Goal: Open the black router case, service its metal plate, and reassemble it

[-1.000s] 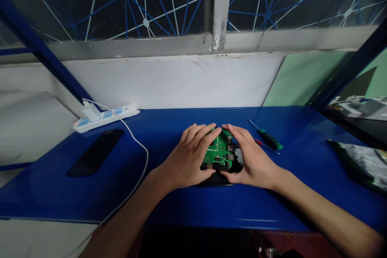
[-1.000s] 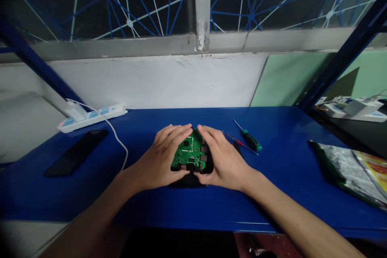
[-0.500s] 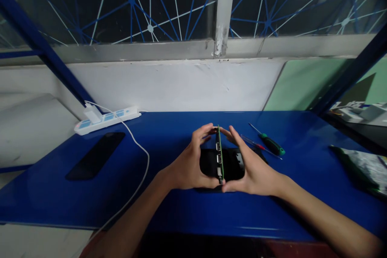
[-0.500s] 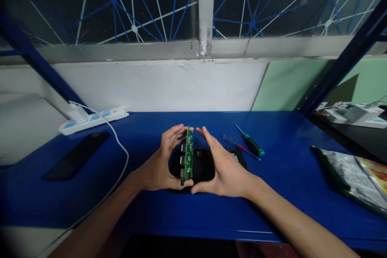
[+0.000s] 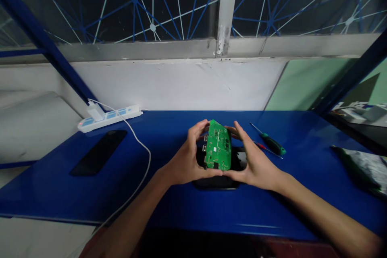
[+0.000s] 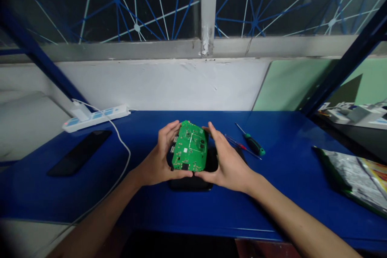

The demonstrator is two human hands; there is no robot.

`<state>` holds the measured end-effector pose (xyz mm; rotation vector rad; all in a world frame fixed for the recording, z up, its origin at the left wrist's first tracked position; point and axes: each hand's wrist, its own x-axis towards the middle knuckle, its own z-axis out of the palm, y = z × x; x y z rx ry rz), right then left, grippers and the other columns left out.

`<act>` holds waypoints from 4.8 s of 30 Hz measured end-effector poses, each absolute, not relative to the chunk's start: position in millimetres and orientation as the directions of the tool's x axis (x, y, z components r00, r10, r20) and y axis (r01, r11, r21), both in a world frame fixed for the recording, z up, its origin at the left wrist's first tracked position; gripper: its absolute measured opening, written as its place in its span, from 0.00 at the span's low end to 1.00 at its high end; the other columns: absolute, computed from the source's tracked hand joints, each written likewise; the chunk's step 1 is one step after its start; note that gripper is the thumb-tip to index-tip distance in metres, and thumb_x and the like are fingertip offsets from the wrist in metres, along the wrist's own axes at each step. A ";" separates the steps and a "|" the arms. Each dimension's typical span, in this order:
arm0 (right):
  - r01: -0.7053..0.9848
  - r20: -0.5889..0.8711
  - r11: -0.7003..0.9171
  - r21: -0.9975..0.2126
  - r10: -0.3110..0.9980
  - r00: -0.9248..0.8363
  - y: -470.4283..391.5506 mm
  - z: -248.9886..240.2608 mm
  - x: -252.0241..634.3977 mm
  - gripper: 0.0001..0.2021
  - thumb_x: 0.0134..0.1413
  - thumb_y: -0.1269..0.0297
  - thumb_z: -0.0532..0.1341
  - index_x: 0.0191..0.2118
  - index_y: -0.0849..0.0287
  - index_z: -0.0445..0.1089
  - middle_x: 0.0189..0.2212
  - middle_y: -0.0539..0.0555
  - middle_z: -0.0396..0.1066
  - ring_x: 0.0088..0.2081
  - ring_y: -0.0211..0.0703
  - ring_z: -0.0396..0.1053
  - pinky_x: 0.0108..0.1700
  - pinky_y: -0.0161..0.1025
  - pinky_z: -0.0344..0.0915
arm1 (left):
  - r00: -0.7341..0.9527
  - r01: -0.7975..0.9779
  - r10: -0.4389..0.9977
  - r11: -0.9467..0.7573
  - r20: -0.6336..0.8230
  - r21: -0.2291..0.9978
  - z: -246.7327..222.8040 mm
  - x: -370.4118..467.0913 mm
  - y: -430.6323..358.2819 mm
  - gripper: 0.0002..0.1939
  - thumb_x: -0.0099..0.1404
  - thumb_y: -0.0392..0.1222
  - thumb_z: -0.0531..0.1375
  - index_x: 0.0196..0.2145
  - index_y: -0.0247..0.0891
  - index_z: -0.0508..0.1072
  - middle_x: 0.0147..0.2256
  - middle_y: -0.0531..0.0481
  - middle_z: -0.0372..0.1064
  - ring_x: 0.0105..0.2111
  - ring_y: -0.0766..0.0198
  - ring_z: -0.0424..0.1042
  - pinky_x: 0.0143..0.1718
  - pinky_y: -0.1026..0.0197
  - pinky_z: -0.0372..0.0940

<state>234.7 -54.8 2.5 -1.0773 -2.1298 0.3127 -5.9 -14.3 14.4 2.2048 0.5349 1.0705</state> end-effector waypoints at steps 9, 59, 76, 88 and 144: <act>0.651 0.512 0.603 -0.460 0.780 -0.360 -47.0 4.0 241.0 0.59 0.47 0.57 0.69 0.73 0.52 0.26 0.66 0.68 0.54 0.64 0.69 0.59 0.61 0.70 0.62 | 0.619 0.331 0.532 -0.844 0.578 0.422 7.8 -20.1 3.5 0.57 0.55 0.41 0.73 0.68 0.49 0.38 0.69 0.36 0.41 0.69 0.38 0.47 0.66 0.32 0.54; 0.659 0.515 0.657 -0.366 0.733 -0.444 -50.4 11.3 250.6 0.59 0.47 0.53 0.70 0.73 0.54 0.29 0.65 0.65 0.58 0.61 0.65 0.62 0.59 0.64 0.66 | 0.642 0.359 0.436 -0.898 0.631 0.256 4.4 -15.8 -5.1 0.52 0.53 0.43 0.70 0.67 0.38 0.44 0.64 0.31 0.53 0.63 0.37 0.57 0.60 0.32 0.61; 0.656 0.522 0.654 -0.376 0.735 -0.433 -51.5 12.1 249.9 0.59 0.47 0.53 0.71 0.73 0.51 0.29 0.65 0.64 0.59 0.61 0.65 0.62 0.58 0.65 0.67 | 0.653 0.363 0.460 -0.887 0.602 0.286 9.6 -15.9 -9.0 0.55 0.52 0.39 0.71 0.68 0.45 0.42 0.65 0.33 0.51 0.62 0.34 0.57 0.58 0.28 0.60; 0.659 0.545 0.679 -0.324 0.703 -0.456 -53.6 10.7 242.3 0.56 0.49 0.54 0.69 0.73 0.51 0.29 0.66 0.66 0.57 0.63 0.65 0.61 0.60 0.66 0.65 | 0.660 0.431 0.437 -0.886 0.610 0.169 7.7 -12.1 -8.5 0.57 0.53 0.48 0.72 0.69 0.44 0.41 0.67 0.33 0.48 0.66 0.35 0.51 0.64 0.29 0.50; 0.723 0.453 0.619 -0.308 0.763 -0.460 -51.5 6.6 244.0 0.56 0.49 0.53 0.67 0.73 0.56 0.29 0.65 0.70 0.53 0.64 0.69 0.58 0.61 0.67 0.63 | 0.626 0.439 0.545 -0.837 0.557 0.325 3.2 -3.0 -9.7 0.68 0.48 0.43 0.76 0.70 0.43 0.31 0.67 0.31 0.48 0.66 0.36 0.53 0.64 0.32 0.59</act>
